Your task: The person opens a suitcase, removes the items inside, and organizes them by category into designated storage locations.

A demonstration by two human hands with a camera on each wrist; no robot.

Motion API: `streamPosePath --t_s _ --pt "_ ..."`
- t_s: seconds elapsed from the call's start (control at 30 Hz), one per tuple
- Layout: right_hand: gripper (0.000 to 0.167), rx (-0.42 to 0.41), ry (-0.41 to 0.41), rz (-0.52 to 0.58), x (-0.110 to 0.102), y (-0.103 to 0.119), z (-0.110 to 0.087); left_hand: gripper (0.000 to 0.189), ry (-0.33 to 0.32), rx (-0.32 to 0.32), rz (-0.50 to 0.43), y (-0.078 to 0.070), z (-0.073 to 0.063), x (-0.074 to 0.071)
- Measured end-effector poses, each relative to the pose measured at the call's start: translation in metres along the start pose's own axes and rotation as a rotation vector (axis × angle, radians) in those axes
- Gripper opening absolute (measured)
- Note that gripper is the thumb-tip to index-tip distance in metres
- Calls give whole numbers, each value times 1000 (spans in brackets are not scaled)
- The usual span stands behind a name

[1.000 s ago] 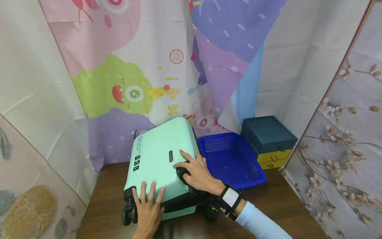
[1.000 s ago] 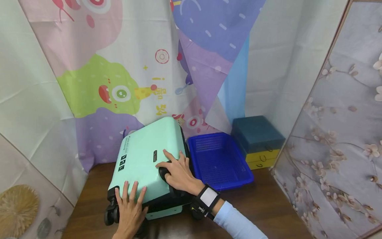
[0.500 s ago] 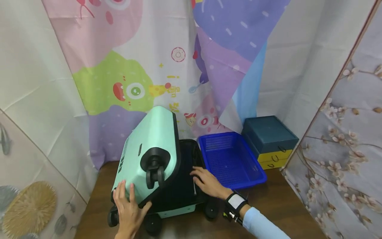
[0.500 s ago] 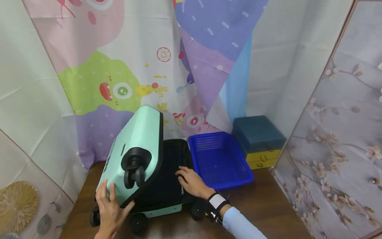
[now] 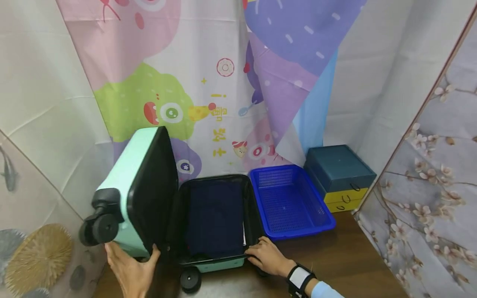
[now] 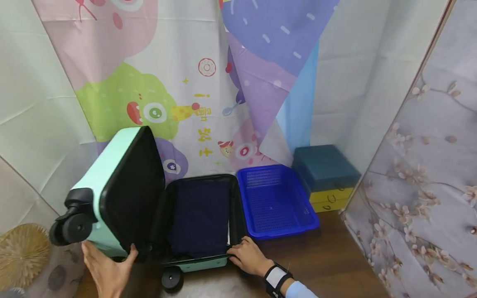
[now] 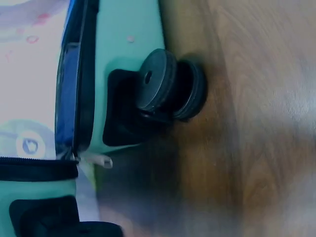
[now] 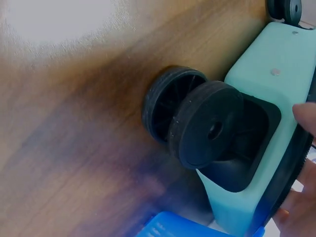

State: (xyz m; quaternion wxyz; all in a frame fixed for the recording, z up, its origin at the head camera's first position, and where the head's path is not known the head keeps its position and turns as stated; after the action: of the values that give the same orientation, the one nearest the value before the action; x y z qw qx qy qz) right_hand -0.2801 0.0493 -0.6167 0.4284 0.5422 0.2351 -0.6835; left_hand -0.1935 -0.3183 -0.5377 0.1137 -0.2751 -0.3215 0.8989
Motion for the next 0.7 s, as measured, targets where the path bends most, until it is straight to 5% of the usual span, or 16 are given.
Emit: streamPosePath --t_s 0.2,0.3,0.43,0.57,0.63,0.7 --pt "17 -4 -62 -22 0 3 -1 114 149 -609 -23 51 0 -5" --pt "16 3 -71 -20 2 2 -3 111 211 -813 -66 73 -6 -1" --pt "16 10 -72 -10 4 0 -5 109 231 -976 -146 92 -15 3" --pt "16 15 -72 -13 5 -1 -5 105 245 -1057 -187 106 -28 5" --pt "16 14 -74 -10 4 -1 -5 102 271 -1079 -185 122 -37 10" --pt "16 12 -68 0 3 -1 -5 98 304 -1115 -148 156 -49 24"
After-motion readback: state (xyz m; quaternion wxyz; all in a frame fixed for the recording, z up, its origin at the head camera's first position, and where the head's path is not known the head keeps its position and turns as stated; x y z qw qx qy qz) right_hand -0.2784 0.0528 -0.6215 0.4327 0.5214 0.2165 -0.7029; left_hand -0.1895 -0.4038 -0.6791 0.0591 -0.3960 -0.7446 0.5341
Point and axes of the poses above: each hand's wrist, its own z-axis towards the middle knuckle, its own x-axis out of the palm, y = z × x, the point moved 6 cm from there along z, towards the middle knuckle, and after that the axes turned 1 degree about z, right-handed, at the moved point
